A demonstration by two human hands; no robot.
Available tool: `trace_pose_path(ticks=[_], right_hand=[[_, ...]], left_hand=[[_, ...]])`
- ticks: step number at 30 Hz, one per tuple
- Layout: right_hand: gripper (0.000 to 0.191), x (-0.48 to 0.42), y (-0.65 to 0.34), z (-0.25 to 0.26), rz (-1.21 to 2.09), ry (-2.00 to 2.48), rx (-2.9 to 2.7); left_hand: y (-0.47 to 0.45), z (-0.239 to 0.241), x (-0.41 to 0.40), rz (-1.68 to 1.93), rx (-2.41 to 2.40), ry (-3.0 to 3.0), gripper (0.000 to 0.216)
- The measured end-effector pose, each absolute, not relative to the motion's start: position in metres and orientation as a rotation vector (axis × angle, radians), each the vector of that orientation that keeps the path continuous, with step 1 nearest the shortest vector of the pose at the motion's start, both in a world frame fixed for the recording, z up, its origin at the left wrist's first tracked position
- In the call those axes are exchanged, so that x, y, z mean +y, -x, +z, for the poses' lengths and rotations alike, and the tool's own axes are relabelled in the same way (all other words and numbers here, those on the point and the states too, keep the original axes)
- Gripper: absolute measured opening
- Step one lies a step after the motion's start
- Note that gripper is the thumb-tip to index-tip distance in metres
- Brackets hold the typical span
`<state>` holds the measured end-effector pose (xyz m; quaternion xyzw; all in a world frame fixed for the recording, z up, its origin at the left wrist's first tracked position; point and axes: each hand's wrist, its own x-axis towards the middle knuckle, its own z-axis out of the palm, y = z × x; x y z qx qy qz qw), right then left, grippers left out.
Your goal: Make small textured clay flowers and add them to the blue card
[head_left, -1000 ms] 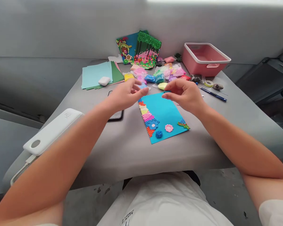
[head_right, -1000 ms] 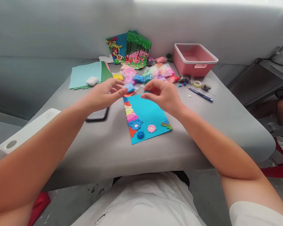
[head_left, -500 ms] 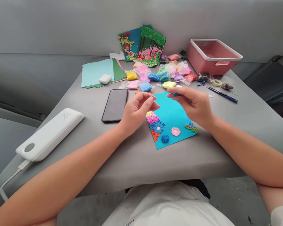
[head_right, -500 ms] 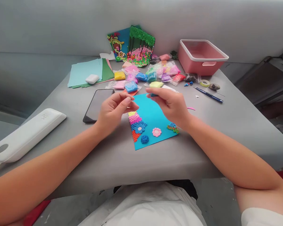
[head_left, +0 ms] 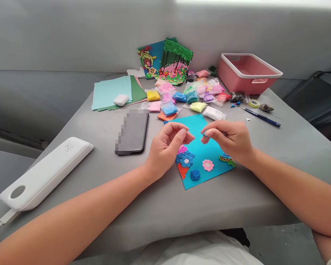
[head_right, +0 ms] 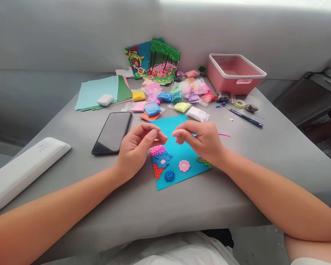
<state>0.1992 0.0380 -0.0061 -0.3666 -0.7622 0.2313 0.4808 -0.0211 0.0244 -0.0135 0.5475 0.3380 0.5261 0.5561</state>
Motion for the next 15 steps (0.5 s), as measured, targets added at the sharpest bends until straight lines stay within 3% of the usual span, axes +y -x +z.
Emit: trace_pose_path(ticks=[3, 8, 11, 15], right_hand=[[0.012, 0.034, -0.196, -0.004, 0.431, 0.887, -1.833], [0.021, 0.026, -0.191, -0.003, 0.371, 0.795, -1.929], [0.004, 0.024, -0.19, -0.002, 0.281, 0.79, -1.923], [0.029, 0.025, -0.186, -0.006, 0.211, 0.639, -1.975]], left_hand=[[0.024, -0.012, 0.022, 1.224, 0.789, -1.262, 0.025], [0.024, -0.011, 0.017, 1.172, 0.758, -1.236, 0.03], [0.023, -0.008, 0.014, 1.092, 0.744, -1.185, 0.037], [0.021, -0.004, 0.012, 0.978, 0.735, -1.064, 0.05]])
